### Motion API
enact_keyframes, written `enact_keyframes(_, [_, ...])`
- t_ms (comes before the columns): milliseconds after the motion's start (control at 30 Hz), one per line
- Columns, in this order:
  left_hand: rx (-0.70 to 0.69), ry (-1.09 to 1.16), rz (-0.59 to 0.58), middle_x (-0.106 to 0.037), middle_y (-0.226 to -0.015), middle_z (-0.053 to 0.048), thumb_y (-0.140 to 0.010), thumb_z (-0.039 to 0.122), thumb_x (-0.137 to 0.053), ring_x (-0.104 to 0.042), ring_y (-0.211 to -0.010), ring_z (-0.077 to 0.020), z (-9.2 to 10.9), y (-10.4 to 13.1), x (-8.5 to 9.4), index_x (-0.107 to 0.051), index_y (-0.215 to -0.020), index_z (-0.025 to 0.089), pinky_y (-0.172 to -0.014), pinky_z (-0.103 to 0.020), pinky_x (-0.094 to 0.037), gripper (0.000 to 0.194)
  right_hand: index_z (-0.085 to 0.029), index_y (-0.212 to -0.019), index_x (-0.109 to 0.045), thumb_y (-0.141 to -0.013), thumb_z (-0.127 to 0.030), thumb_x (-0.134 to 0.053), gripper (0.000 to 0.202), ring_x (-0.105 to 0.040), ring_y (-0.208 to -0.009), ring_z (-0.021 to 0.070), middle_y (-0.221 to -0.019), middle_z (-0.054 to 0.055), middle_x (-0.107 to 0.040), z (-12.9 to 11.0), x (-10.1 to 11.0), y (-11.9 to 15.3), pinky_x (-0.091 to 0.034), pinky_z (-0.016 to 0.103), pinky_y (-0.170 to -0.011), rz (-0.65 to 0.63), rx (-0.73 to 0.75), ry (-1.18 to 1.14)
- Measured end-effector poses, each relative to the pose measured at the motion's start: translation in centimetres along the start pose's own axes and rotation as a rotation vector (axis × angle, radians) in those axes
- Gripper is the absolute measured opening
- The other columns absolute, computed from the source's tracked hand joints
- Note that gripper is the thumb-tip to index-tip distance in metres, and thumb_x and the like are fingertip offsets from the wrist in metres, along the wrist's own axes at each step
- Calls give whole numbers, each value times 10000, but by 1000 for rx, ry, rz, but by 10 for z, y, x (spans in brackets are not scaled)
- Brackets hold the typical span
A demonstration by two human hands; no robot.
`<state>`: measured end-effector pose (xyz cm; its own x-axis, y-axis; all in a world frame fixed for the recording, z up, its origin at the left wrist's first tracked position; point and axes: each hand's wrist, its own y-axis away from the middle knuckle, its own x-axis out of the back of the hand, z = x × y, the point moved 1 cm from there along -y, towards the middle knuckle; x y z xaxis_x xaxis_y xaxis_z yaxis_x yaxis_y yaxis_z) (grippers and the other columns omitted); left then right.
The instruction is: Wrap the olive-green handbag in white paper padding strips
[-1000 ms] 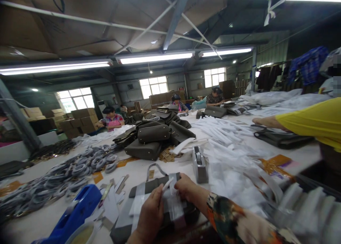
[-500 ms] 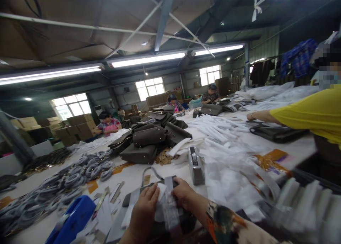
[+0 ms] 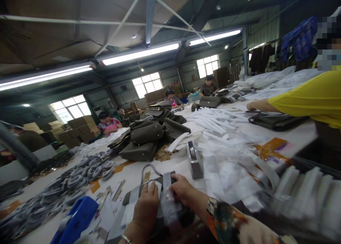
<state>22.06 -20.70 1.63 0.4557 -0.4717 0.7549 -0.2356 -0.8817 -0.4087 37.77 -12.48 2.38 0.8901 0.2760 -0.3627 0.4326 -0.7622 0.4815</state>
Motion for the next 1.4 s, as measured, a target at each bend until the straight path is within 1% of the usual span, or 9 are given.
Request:
enact_keyframes(133, [-19,51,-16,-705,-1240,-146,-872,2,-566,-705,-1069,-303,9,-4,4,-694,-1224,116,-834,-369,-642,391,-138,-1427,-443,-576,-78,-566,862,-589,-545,154,-657,-19,-640,-1,1,3,-471,229,-480,-10,5,-11])
enact_keyframes(200, [-12,100,-42,-703,-1240,-156,-874,-6,-557,-706,-1070,-282,10,-5,8,-686,-1230,103,-867,-351,-633,394,-135,-1402,-464,-583,-82,-569,828,-577,-526,146,-650,-21,-638,-1,1,4,-466,227,-474,-23,8,-18])
enact_keyframes(300, [52,179,-113,-693,-1266,-154,-860,-50,-527,-691,-1133,-241,7,-3,14,-666,-1260,108,-956,-308,-596,452,-150,-1327,-522,-593,-87,-607,741,-584,-521,136,-669,-17,-650,1,3,3,-460,216,-476,-43,12,-32])
enact_keyframes(433, [159,260,-229,-680,-1300,-134,-851,-88,-472,-718,-1071,-180,0,2,21,-618,-1325,142,-900,-230,-596,547,-168,-1258,-534,-616,-89,-655,658,-604,-525,135,-697,-11,-669,4,5,1,-479,216,-488,-43,9,-54])
enact_keyframes(633, [134,192,-229,-664,-1307,-183,-865,-65,-473,-712,-1080,-208,2,6,22,-617,-1317,99,-882,-266,-609,502,-168,-1161,-519,-666,-83,-639,516,-629,-540,141,-729,13,-690,5,8,0,-505,236,-509,-84,-11,-91])
enact_keyframes(833, [125,176,-275,-677,-1257,-193,-877,-31,-482,-706,-1066,-238,11,3,19,-645,-1267,79,-872,-307,-612,437,-179,-1027,-546,-661,-111,-689,399,-641,-561,145,-741,9,-684,7,12,-1,-534,269,-569,-133,-2,-127])
enact_keyframes(1133, [153,199,-347,-670,-1231,-230,-913,-7,-420,-704,-1035,-276,19,2,16,-653,-1243,59,-729,-308,-613,409,-171,-1035,-525,-688,-148,-690,386,-670,-607,172,-712,2,-655,7,17,-2,-556,302,-610,-195,-3,-151])
enact_keyframes(1300, [101,248,-407,-663,-1261,-226,-909,-14,-419,-699,-1061,-293,12,-3,26,-657,-1227,60,-817,-376,-617,404,-172,-1053,-528,-669,-130,-680,415,-673,-609,166,-722,2,-659,6,16,1,-535,269,-588,-201,5,-159])
enact_keyframes(1400, [39,296,-440,-667,-1271,-200,-899,-18,-449,-695,-1087,-278,5,-3,31,-659,-1212,80,-871,-378,-607,389,-173,-1059,-527,-651,-113,-653,431,-671,-608,160,-746,18,-681,6,15,1,-530,260,-586,-192,2,-159])
